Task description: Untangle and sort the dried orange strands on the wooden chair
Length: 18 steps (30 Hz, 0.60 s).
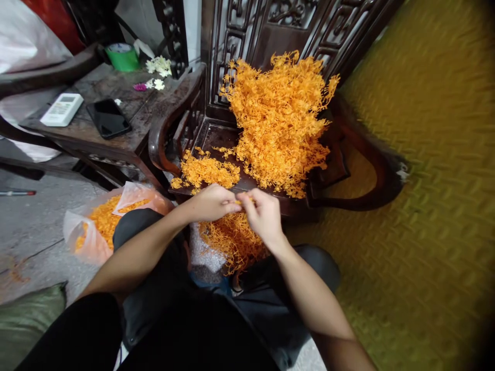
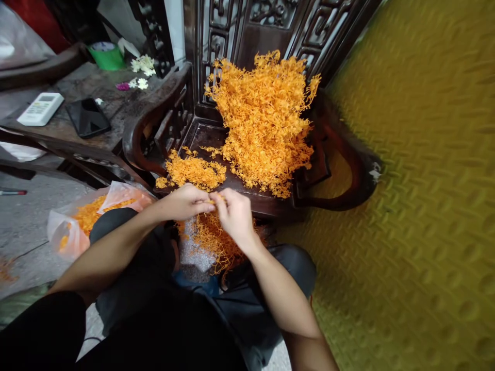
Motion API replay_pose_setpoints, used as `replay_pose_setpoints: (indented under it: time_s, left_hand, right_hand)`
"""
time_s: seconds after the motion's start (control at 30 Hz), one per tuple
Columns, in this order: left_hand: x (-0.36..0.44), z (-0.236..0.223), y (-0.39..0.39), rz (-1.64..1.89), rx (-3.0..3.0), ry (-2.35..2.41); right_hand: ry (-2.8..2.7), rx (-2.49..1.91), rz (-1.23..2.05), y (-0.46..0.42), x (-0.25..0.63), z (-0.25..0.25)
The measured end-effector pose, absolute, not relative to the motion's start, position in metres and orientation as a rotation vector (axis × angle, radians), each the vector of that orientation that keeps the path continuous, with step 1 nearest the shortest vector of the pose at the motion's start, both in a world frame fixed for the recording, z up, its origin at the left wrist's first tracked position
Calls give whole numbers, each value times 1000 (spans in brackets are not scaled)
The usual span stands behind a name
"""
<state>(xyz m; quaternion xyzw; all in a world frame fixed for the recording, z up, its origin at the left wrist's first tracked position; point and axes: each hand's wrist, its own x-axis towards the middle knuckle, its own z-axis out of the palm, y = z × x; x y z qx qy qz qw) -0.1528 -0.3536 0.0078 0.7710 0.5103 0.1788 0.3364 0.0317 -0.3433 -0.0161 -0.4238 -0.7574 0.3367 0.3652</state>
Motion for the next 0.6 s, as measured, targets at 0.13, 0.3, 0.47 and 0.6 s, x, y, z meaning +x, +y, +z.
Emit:
replay_pose_setpoints:
  time_s: [0.13,0.3,0.47,0.6]
  left_hand:
    - [-153,17,-349,591,1883,1262]
    - [-163,14,-349,597,1801,1154]
    - [-156,9,-345,742,1563,1073]
    - [-150,4,-339,948,1324,976]
  right_hand:
    - [-1373,-1107,995,-313,47,-14]
    - [-895,-912,1186,-259,117,7]
    - [-985,-1005,1555,-274,113,-1]
    - [-957,-942,1739,-288,83,-9]
